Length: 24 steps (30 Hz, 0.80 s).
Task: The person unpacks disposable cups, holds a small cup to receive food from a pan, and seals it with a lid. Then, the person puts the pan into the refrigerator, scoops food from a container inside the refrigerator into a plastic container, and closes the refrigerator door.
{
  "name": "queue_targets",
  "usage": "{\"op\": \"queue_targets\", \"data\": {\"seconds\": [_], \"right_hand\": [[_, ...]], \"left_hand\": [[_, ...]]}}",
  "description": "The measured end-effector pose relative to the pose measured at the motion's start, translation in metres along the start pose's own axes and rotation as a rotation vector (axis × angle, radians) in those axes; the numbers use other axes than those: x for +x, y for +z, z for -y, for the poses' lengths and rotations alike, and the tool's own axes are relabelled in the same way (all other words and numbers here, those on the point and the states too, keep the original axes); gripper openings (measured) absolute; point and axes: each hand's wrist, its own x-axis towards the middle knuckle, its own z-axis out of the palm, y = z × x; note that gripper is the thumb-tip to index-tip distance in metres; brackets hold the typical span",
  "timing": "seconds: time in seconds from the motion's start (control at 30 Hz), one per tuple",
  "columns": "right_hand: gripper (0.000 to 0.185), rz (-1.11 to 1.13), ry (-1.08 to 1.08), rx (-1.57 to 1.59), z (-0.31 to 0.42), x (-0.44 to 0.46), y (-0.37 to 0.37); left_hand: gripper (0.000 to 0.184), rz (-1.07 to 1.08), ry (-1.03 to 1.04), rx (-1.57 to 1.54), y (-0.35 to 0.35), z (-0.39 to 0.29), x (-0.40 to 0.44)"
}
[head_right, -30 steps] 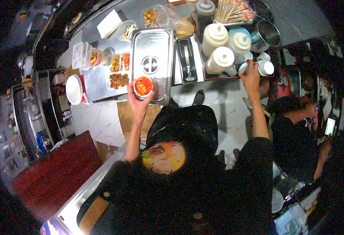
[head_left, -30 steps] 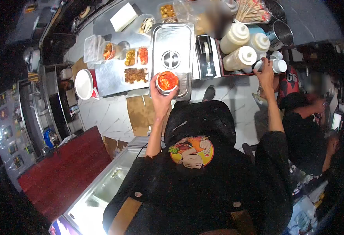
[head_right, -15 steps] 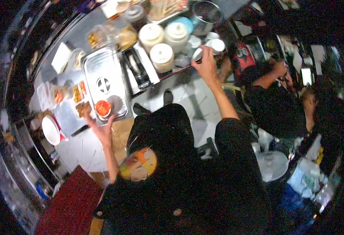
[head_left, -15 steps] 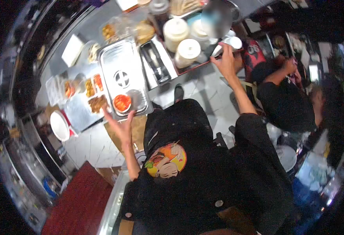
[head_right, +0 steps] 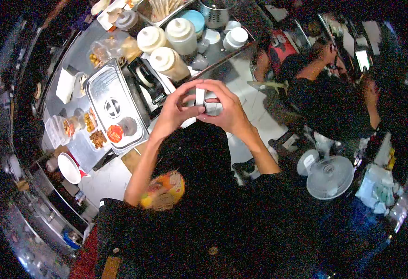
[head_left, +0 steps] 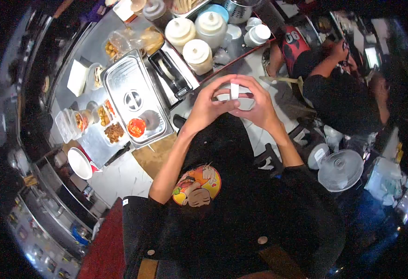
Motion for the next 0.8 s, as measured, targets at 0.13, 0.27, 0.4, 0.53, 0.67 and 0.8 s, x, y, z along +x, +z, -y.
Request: {"op": "queue_targets", "data": {"seconds": [0.13,0.27,0.4,0.53,0.67,0.8], "right_hand": [[0.068,-0.072,0.099,0.063,-0.005,-0.021,-0.006],[0.072,-0.229,0.172,0.261,-0.02,-0.039,-0.008],[0.082,-0.467,0.148,0.575,-0.029,-0.055,-0.021],[0.077,-0.638,0.158,0.582,-0.054,-0.079,-0.039],[0.077,-0.727,0.213,0.638,-0.068,-0.102,-0.041],[0.078,-0.732,0.237,0.658,-0.074,-0.116,-0.035]], "left_hand": [[0.061,0.045,0.043,-0.036,0.004,0.024,0.007],[0.059,-0.007,-0.09,-0.341,0.011,0.027,0.01],[0.062,-0.023,-0.105,-0.307,0.019,0.036,0.024],[0.064,-0.073,0.164,0.449,0.023,0.057,0.065],[0.065,-0.128,0.499,1.046,0.018,0.07,0.139],[0.069,-0.137,0.493,1.296,0.008,0.089,0.201]]}}
